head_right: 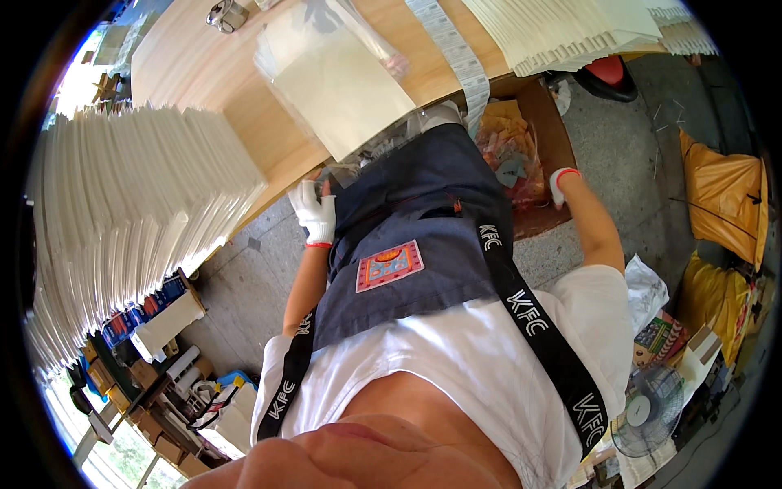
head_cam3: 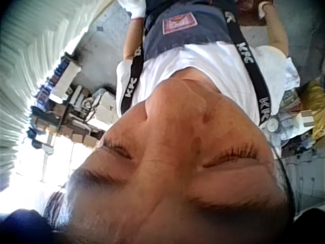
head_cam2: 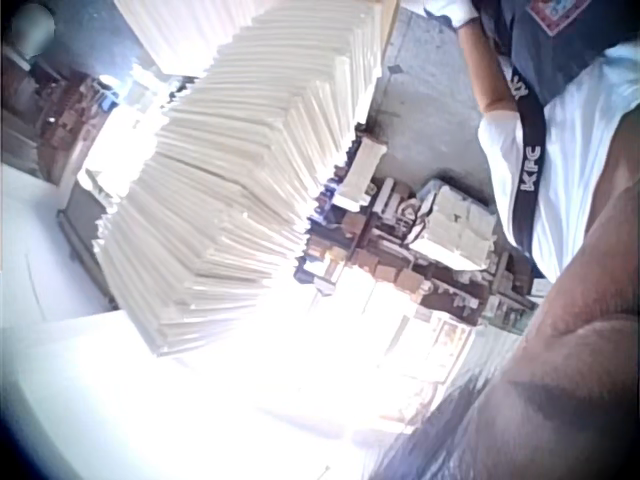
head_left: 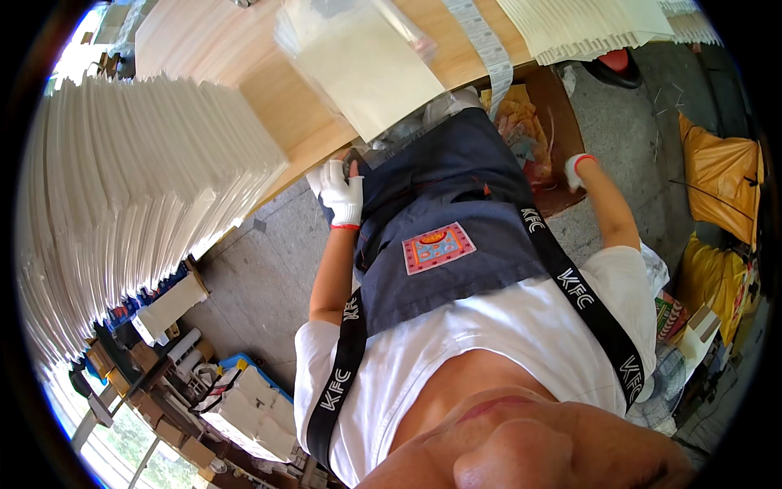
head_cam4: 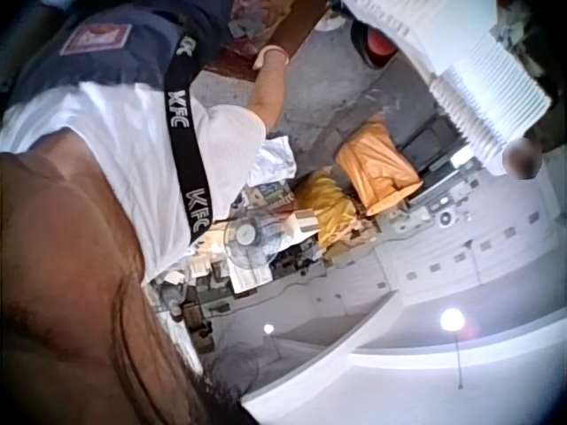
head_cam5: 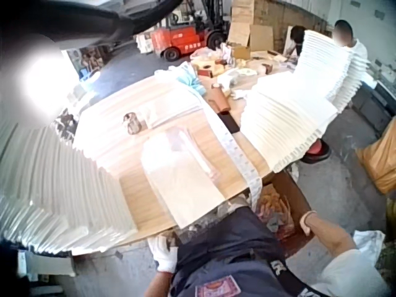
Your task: The person takes white paper sheets from a stack, inserts each one into a plastic bag held on their lap, and places the filled bags onto another stack on a table.
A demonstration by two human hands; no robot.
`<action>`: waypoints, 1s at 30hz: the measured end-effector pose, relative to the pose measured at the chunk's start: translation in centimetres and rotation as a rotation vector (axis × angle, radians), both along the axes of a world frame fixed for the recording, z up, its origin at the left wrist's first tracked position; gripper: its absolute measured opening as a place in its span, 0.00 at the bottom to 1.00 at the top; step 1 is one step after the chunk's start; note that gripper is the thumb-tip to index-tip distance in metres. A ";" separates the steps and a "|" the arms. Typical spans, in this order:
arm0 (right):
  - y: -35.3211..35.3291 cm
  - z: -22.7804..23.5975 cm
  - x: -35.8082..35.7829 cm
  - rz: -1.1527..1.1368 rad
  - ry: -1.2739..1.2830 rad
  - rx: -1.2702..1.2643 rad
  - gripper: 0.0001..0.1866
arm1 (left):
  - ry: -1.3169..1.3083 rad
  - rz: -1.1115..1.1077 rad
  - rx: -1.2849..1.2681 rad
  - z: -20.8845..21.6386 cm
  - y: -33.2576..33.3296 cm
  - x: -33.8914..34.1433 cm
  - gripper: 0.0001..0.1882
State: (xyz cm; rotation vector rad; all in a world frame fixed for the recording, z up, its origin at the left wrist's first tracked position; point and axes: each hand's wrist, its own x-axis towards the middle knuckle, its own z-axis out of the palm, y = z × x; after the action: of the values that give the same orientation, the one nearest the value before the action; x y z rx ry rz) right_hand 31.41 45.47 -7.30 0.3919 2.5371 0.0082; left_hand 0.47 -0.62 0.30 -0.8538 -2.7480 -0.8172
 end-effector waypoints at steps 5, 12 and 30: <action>-8.6 9.7 -15.5 -0.117 0.660 -0.270 0.13 | 0.457 -0.301 -0.054 1.8 2.7 -1.3 0.16; -13.1 7.1 -24.3 0.387 1.201 -0.420 0.09 | 0.210 -0.411 0.126 0.5 2.5 -2.0 0.05; -7.8 -2.0 -15.8 -0.958 1.095 -0.359 0.13 | -1.769 0.630 1.284 -7.6 5.2 3.8 0.12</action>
State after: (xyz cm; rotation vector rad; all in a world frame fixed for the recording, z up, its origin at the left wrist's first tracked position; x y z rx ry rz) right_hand 15.62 37.72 -9.27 1.7733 2.8807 -1.3009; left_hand 4.25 4.59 -7.28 1.4770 -1.6012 -3.3146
